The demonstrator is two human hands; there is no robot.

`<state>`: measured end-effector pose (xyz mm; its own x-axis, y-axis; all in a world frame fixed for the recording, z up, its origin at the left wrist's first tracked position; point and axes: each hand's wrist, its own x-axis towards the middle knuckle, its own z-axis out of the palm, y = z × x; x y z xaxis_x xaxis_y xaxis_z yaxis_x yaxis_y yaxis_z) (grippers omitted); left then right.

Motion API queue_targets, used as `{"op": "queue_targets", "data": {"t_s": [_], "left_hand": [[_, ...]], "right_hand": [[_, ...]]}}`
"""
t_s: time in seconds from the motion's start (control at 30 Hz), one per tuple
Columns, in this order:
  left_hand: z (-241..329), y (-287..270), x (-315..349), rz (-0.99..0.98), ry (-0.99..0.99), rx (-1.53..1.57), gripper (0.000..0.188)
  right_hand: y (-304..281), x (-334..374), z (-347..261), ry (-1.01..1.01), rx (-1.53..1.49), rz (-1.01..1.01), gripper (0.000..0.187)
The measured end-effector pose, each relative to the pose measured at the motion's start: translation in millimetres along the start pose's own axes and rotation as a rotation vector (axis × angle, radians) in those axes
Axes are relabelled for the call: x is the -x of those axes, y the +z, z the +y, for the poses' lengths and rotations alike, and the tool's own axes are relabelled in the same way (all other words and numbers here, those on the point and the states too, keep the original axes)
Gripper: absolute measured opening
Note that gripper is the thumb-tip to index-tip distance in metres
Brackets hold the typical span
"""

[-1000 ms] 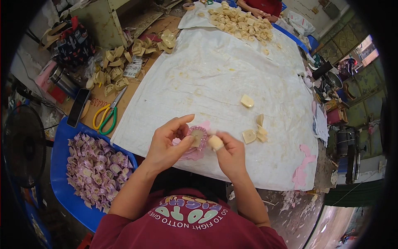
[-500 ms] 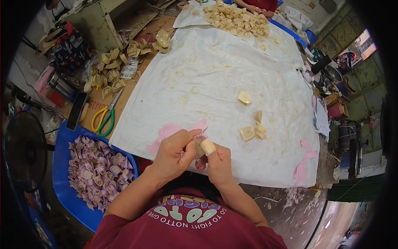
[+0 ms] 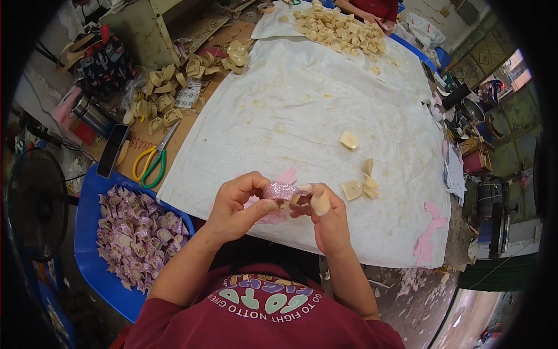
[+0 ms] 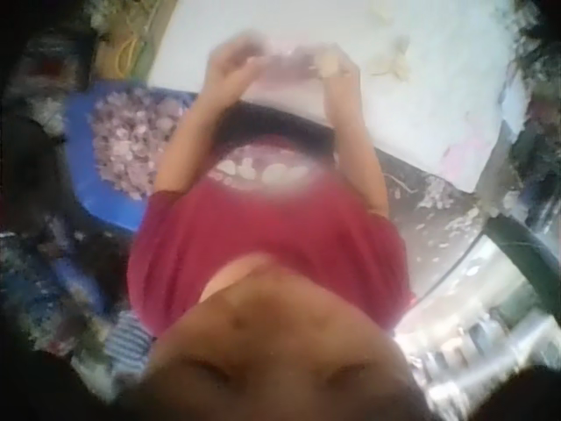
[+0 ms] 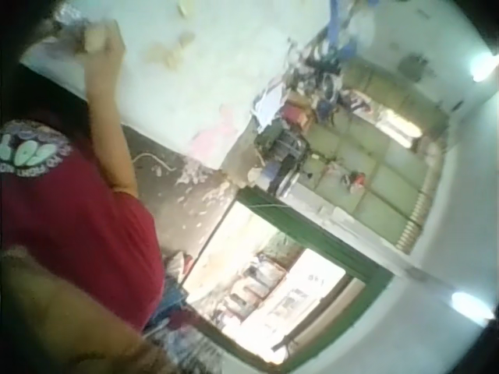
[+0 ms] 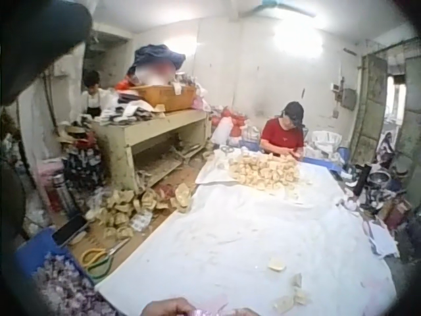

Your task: The person wraps small beige objects in pink paper wrappers by hand. They pick up a wrapper and an object, fold the wrapper around the object, and place the wrapped item into a blue bin. The process is repeated continuously throughout the clip.

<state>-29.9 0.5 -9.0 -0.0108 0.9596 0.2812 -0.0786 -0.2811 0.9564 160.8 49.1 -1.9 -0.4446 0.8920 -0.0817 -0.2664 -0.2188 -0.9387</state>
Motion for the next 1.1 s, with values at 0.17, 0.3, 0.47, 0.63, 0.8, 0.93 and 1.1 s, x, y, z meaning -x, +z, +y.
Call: {"op": "queue_targets", "data": {"t_s": [0.17, 0.3, 0.47, 0.63, 0.8, 0.93, 1.1], "left_hand": [[4, 18, 3, 0.041, -0.083, 0.225, 0.014], [2, 15, 6, 0.104, -0.16, 0.305, 0.015], [5, 8, 10, 0.177, -0.229, 0.348, 0.016], [19, -9, 18, 0.267, -0.221, 0.304, 0.015], [33, -84, 82, 0.626, -0.143, -0.39, 0.018], [55, -173, 188, 0.954, -0.527, -0.913, 0.033], [39, -145, 170, 0.836, -0.246, -1.366, 0.048]], "right_hand": [[10, 0, 6, -0.237, 0.08, -0.008, 0.013], [10, -4, -1, -0.087, -0.034, -0.116, 0.013], [24, -10, -8, -0.081, 0.079, -0.103, 0.013], [43, -17, -9, -0.054, 0.163, -0.258, 0.022], [23, -19, 20, -0.247, 0.722, -0.132, 0.045], [-6, -16, 32, -0.226, 0.944, 0.103, 0.053], [-5, -17, 62, -0.175, 0.972, 0.095, 0.047]]}}
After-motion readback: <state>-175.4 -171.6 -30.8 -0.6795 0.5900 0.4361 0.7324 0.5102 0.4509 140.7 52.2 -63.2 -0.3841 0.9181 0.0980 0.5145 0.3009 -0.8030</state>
